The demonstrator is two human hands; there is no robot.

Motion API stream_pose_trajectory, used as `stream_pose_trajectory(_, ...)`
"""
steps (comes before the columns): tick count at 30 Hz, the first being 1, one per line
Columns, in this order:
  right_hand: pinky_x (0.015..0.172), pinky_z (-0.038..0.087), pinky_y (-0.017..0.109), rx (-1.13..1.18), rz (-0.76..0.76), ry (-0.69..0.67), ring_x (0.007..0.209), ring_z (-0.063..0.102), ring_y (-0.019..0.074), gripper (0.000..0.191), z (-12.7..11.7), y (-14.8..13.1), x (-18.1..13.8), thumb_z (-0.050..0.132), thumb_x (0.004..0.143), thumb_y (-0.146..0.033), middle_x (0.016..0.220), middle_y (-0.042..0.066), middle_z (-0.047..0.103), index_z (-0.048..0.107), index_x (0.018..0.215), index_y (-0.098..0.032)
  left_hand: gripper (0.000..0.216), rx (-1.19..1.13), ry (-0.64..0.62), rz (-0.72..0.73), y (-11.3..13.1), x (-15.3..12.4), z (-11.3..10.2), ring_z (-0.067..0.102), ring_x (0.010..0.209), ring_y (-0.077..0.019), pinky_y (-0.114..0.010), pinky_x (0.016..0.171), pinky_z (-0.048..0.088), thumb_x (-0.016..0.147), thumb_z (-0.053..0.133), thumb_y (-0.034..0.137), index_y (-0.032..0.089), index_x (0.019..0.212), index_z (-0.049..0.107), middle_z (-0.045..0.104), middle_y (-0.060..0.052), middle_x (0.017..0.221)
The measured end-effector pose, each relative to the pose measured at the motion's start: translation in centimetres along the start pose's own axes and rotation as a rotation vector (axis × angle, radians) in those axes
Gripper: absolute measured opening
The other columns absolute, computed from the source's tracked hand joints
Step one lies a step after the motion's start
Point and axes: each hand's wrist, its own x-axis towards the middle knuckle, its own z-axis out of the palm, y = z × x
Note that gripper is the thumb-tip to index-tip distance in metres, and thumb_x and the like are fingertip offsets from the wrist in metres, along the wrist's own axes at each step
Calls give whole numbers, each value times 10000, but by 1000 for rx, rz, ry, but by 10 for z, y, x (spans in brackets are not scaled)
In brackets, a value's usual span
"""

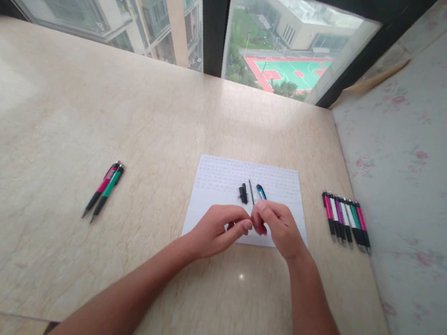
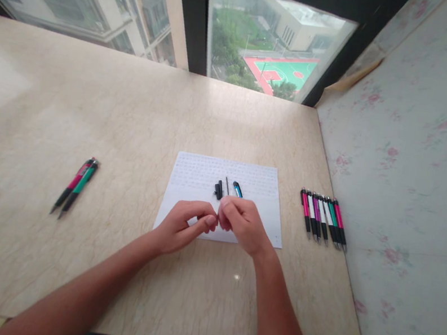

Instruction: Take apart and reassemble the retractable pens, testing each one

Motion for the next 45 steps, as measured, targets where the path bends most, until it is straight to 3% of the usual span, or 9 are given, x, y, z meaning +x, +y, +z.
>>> stream_pose_trajectory(2,502,341,240,108,20,-206,484,436,96,444,0,-1,-1,441,948,-379,500,-27,486,506,553,-185,304,-58,-42,31,2,-2,1,579,620,-110,-227,628,431,945,484,286,155,755,683,699,-46,735)
stream_pose_trajectory(4,483,325,228,144,51,-276,464,423,86,419,0,4,-1,476,918,-348,476,-32,484,512,535,-180,308,-89,-66,1,1,-2,3,545,573,-101,-219,578,406,917,523,288,146,681,659,674,-39,673)
stream_pose_trajectory(10,490,361,213,129,227,-380,468,489,88,342,-3,19,3,470,855,-259,487,-7,566,563,539,-167,288,-161,-236,-214,-10,1,3,412,477,-74,-207,457,280,852,570,265,116,616,640,584,-14,550)
stream_pose_trajectory(19,535,389,223,79,223,-414,516,537,104,304,-11,17,-1,475,839,-230,524,-3,593,585,563,-164,282,-77,-256,-179,-11,0,5,398,504,-73,-208,480,283,873,552,266,120,652,649,572,-5,570)
stream_pose_trajectory(28,517,223,256,-167,-123,-49,494,320,83,387,0,33,-29,448,893,-266,500,-58,324,348,526,-196,236,37,-241,3,0,-4,19,460,580,-97,-223,571,354,911,475,224,151,710,575,544,6,634)
stream_pose_trajectory(34,528,237,256,-196,-94,-68,513,330,90,383,0,36,-29,447,903,-280,521,-57,322,320,550,-203,217,68,-215,2,0,-5,27,438,563,-92,-217,558,339,891,479,182,161,683,534,487,26,603)
stream_pose_trajectory(36,534,254,258,-272,-89,66,515,342,96,401,0,34,-28,439,924,-315,525,-55,325,326,555,-206,228,75,-209,-4,0,-5,26,436,556,-91,-218,553,335,899,485,201,160,684,548,491,26,599)
stream_pose_trajectory(40,573,291,268,-627,25,568,578,441,127,276,3,37,-24,490,915,-335,607,-28,476,491,677,-197,267,105,-165,-24,-2,-4,24,453,557,-95,-227,559,344,921,494,262,153,697,590,538,12,614)
stream_pose_trajectory(45,591,316,285,-921,103,573,758,551,195,135,5,47,-19,586,849,-315,873,56,625,604,924,-205,304,110,-112,-53,-2,-3,24,508,588,-109,-237,595,381,936,487,300,158,698,611,590,-3,631)
